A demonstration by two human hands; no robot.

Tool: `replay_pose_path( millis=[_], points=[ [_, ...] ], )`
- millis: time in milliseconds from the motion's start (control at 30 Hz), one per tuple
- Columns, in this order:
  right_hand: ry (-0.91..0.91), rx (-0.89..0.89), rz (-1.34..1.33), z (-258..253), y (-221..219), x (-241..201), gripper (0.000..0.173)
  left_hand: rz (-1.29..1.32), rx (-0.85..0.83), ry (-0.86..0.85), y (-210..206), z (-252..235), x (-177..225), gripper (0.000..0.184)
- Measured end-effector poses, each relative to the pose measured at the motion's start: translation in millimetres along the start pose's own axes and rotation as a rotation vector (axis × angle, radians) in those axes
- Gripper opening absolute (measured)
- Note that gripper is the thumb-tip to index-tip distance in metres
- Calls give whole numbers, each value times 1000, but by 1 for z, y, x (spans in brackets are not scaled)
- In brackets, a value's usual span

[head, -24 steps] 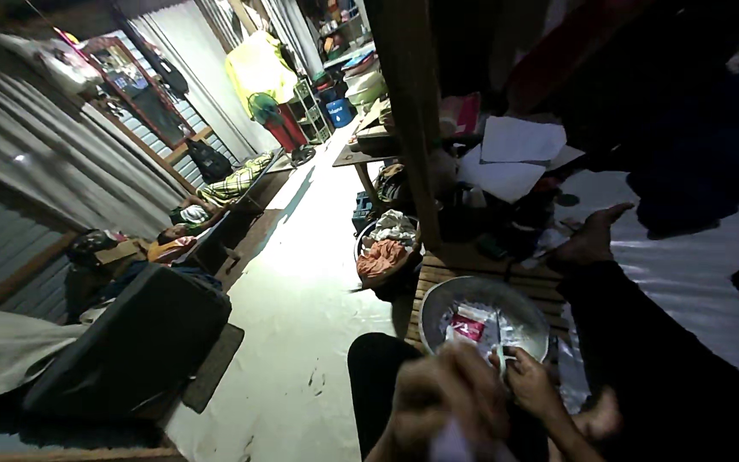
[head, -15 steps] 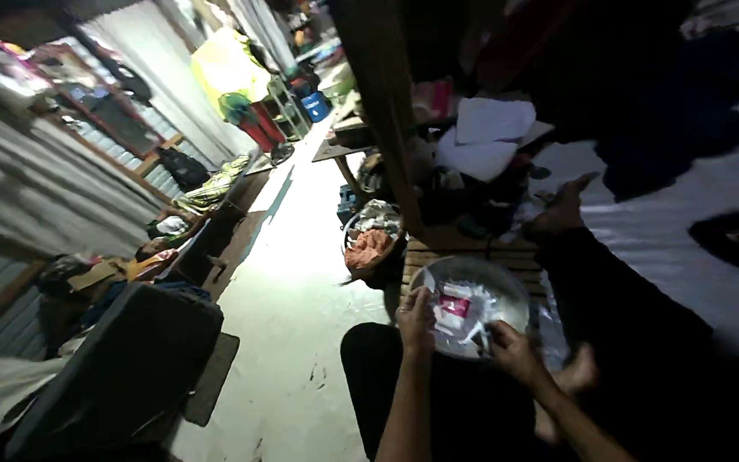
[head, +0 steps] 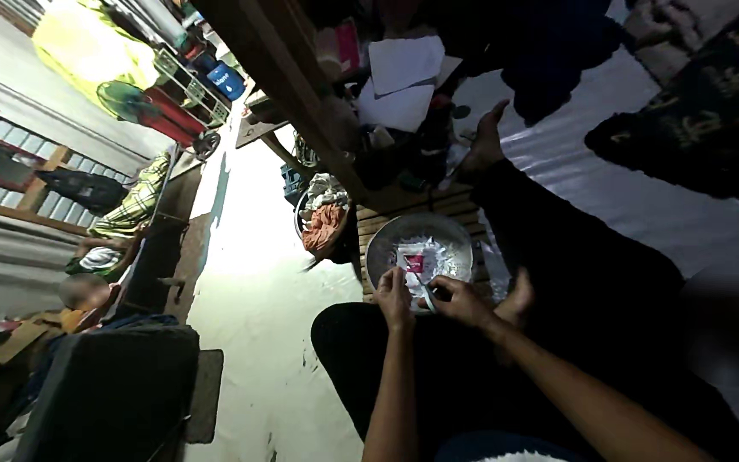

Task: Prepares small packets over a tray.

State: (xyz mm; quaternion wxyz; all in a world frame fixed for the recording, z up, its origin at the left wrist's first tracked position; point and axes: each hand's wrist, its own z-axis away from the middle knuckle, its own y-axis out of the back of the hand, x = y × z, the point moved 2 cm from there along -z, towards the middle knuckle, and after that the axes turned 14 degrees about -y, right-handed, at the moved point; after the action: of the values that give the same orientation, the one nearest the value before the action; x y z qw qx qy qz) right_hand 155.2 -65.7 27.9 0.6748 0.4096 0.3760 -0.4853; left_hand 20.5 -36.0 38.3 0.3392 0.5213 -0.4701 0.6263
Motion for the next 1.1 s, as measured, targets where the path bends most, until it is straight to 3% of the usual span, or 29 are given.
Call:
replay_pose_path(
  millis=[1100],
  points=[
    [15,35,-42,2,-4,2,28,33,7,67,1,10,0,10]
  ],
)
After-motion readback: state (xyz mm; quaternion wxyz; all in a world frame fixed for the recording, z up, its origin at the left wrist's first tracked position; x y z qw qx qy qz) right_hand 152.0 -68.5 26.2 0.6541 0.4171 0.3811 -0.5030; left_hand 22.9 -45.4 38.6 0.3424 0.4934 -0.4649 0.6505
